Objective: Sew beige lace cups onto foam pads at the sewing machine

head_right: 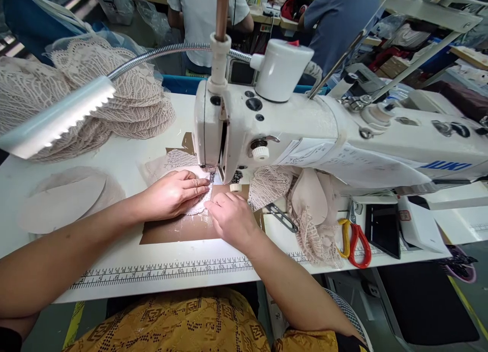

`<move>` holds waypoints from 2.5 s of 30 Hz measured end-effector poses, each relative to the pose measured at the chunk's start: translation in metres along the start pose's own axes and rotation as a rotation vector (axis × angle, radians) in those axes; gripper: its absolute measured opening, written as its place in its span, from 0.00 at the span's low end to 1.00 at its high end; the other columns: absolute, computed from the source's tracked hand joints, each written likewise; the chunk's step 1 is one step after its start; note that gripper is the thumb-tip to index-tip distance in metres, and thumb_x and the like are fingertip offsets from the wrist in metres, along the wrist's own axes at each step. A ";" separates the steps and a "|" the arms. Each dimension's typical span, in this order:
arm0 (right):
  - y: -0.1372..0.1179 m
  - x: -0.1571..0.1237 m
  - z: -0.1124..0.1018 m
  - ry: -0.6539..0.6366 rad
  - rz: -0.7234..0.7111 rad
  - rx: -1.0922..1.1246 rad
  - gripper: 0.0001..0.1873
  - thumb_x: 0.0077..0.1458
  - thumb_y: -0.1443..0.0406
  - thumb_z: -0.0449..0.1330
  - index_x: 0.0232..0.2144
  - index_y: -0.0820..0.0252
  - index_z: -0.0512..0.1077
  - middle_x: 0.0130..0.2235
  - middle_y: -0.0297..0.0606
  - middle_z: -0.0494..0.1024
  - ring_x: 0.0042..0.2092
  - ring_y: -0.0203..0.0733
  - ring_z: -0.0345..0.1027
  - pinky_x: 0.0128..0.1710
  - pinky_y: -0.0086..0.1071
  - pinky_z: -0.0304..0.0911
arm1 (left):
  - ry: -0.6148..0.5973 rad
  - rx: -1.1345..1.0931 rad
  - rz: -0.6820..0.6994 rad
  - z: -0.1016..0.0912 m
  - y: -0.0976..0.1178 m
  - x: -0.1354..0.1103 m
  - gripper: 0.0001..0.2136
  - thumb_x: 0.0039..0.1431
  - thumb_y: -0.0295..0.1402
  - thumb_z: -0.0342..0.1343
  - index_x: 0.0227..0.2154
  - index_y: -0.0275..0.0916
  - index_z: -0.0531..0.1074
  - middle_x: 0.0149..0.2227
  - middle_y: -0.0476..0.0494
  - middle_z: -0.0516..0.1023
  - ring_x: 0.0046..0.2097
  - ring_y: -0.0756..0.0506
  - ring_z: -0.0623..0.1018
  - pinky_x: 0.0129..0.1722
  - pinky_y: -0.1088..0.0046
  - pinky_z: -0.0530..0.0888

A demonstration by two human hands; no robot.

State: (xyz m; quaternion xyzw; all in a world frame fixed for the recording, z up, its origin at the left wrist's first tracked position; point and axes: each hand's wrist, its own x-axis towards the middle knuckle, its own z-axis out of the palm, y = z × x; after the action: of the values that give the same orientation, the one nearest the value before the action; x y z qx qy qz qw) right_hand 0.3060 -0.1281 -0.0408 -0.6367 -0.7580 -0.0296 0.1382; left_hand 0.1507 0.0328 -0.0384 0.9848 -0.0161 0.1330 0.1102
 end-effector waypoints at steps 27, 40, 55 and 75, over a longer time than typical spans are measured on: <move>0.002 0.014 0.000 -0.079 0.183 -0.157 0.21 0.57 0.74 0.50 0.49 0.58 0.75 0.36 0.39 0.76 0.33 0.40 0.63 0.34 0.33 0.55 | -0.054 0.179 -0.132 -0.005 -0.002 0.007 0.18 0.67 0.36 0.45 0.53 0.34 0.71 0.55 0.37 0.73 0.44 0.39 0.71 0.42 0.60 0.68; 0.009 0.011 0.002 -0.038 0.328 -0.118 0.20 0.61 0.69 0.50 0.53 0.57 0.73 0.41 0.41 0.79 0.37 0.45 0.67 0.35 0.36 0.56 | 0.014 0.123 -0.015 -0.008 -0.003 -0.005 0.17 0.66 0.38 0.47 0.52 0.38 0.72 0.51 0.36 0.74 0.45 0.39 0.70 0.45 0.59 0.67; 0.000 0.010 -0.002 -0.096 0.172 -0.128 0.19 0.57 0.74 0.52 0.46 0.57 0.75 0.36 0.39 0.75 0.35 0.41 0.62 0.36 0.34 0.53 | -0.014 -0.090 0.063 -0.012 0.007 -0.004 0.14 0.67 0.34 0.47 0.46 0.37 0.76 0.43 0.38 0.78 0.42 0.43 0.73 0.44 0.64 0.70; -0.001 0.015 -0.002 -0.104 0.255 -0.177 0.23 0.56 0.74 0.52 0.51 0.57 0.73 0.37 0.42 0.77 0.35 0.44 0.65 0.34 0.36 0.55 | -0.001 0.025 -0.048 -0.004 -0.001 -0.001 0.17 0.64 0.34 0.50 0.52 0.35 0.73 0.54 0.37 0.75 0.46 0.40 0.73 0.46 0.60 0.71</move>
State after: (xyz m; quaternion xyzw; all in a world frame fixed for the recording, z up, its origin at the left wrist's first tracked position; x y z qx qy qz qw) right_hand 0.3033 -0.1142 -0.0351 -0.7383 -0.6714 -0.0456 0.0447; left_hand 0.1486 0.0343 -0.0351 0.9863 0.0092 0.1300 0.1011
